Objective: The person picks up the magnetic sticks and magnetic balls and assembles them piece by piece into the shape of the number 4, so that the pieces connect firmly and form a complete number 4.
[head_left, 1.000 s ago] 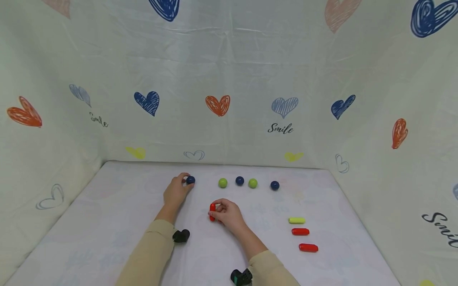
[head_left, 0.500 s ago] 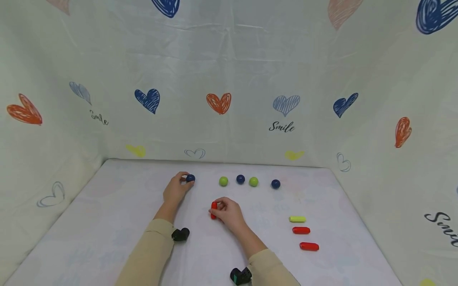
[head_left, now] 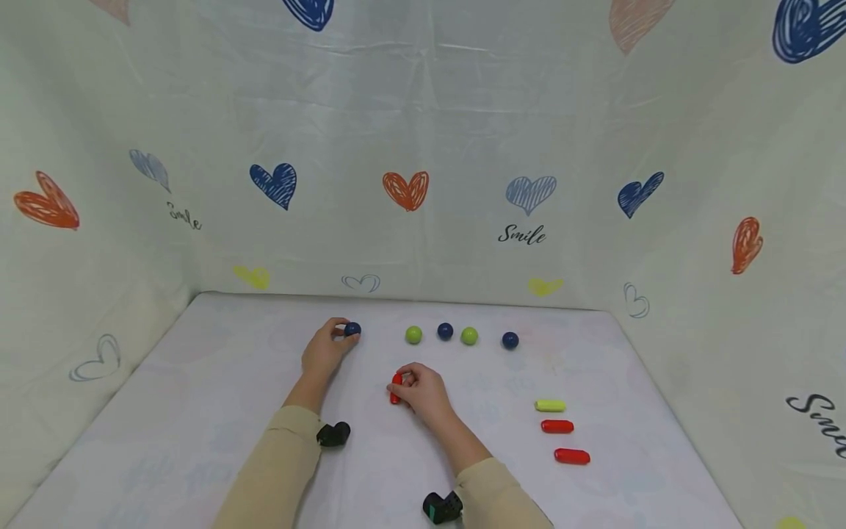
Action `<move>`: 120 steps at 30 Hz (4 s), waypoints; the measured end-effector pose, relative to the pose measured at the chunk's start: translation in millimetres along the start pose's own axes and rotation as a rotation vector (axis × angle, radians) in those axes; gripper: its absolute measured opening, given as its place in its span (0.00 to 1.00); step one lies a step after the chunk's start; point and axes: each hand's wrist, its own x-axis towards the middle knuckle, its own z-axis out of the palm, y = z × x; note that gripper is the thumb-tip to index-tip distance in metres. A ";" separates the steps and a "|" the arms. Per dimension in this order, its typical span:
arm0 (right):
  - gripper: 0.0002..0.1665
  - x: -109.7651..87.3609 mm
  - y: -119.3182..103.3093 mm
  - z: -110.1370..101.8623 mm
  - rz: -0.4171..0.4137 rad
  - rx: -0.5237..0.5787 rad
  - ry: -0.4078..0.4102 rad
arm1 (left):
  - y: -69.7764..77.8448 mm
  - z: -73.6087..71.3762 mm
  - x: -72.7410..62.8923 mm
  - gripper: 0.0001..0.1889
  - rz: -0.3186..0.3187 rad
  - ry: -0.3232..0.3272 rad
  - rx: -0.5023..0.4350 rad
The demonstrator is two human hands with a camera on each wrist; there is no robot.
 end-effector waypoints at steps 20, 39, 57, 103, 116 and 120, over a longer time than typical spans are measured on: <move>0.17 -1.6 -0.2 -2.0 0.050 0.029 -0.009 | 3.5 1.2 -11.2 0.23 0.022 -0.021 -0.119; 0.21 -1.8 3.4 -9.8 0.045 0.052 -0.106 | 14.5 8.6 -29.2 0.22 0.070 -0.095 -0.206; 0.25 -2.5 2.2 -13.5 0.018 0.083 -0.142 | 24.1 22.4 -41.4 0.20 0.113 -0.197 -0.212; 0.26 -1.7 4.2 -14.0 0.006 0.058 -0.155 | 29.5 29.8 -41.7 0.18 0.098 -0.266 -0.067; 0.25 -2.4 3.4 -14.5 -0.003 0.044 -0.155 | 32.3 29.3 -38.0 0.19 0.093 -0.308 -0.033; 0.25 -2.3 2.5 -14.9 -0.002 0.035 -0.154 | 33.8 27.4 -37.6 0.19 0.118 -0.294 -0.020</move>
